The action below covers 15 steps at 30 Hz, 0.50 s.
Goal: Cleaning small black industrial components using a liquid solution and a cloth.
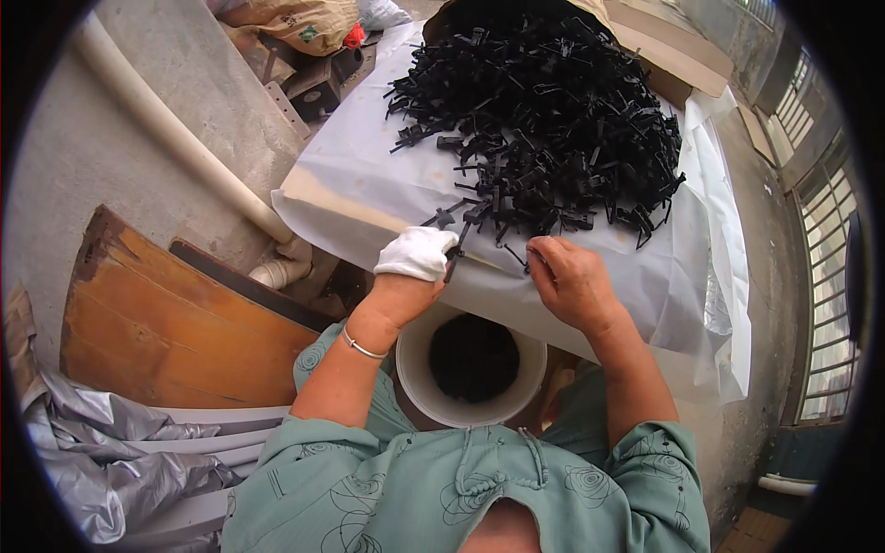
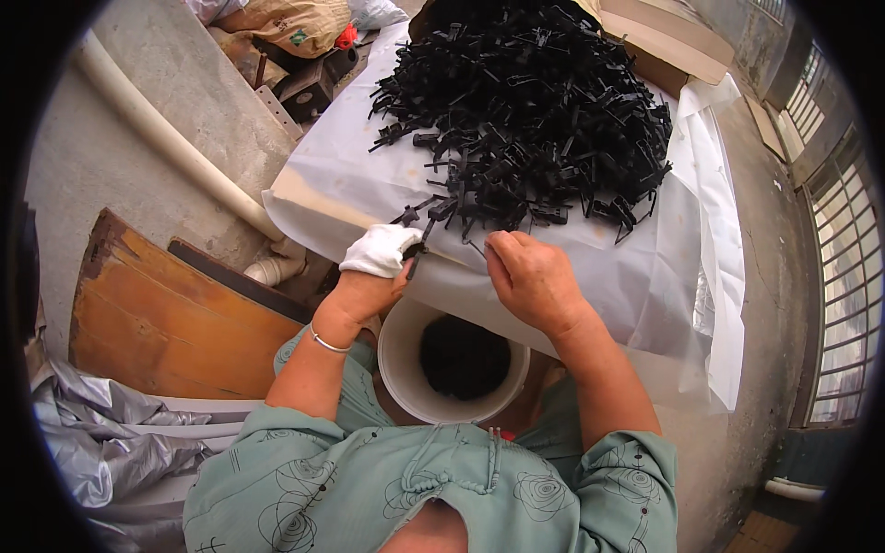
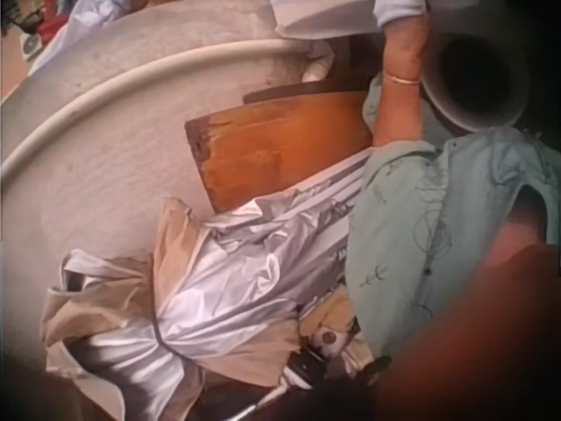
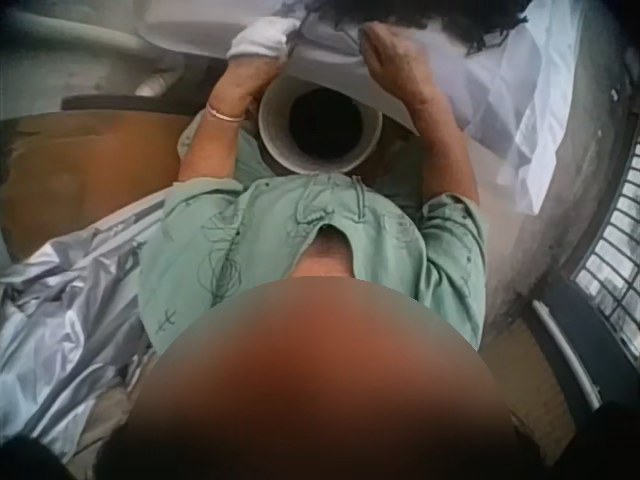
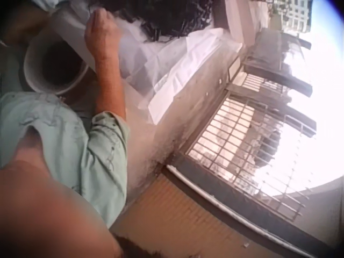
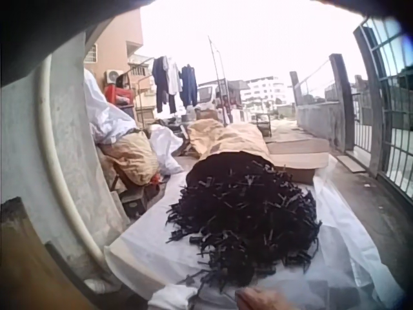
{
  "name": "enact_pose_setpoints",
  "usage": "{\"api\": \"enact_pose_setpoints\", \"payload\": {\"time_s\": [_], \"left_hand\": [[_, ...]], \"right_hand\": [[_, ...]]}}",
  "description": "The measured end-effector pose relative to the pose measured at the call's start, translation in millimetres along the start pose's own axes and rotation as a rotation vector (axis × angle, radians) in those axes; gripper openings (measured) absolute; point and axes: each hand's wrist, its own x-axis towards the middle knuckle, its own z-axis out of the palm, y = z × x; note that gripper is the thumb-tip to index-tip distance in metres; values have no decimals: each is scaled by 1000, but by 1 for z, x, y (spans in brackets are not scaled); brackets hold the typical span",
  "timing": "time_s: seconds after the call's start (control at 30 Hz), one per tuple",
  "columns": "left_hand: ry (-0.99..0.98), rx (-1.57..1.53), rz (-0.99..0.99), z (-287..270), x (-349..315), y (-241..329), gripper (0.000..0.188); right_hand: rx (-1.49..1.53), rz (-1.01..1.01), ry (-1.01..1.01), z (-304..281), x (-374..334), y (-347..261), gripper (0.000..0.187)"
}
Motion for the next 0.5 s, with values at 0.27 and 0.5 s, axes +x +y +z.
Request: {"api": "enact_pose_setpoints", "payload": {"time_s": [0.27, 0.5], "left_hand": [[-33, -306, 36, -2, 4, 12, 26], [-99, -1176, -268, 22, 17, 12, 26]], "right_hand": [[52, -29, -129, 28, 10, -24, 35], [221, -7, 33, 28, 16, -16, 38]]}}
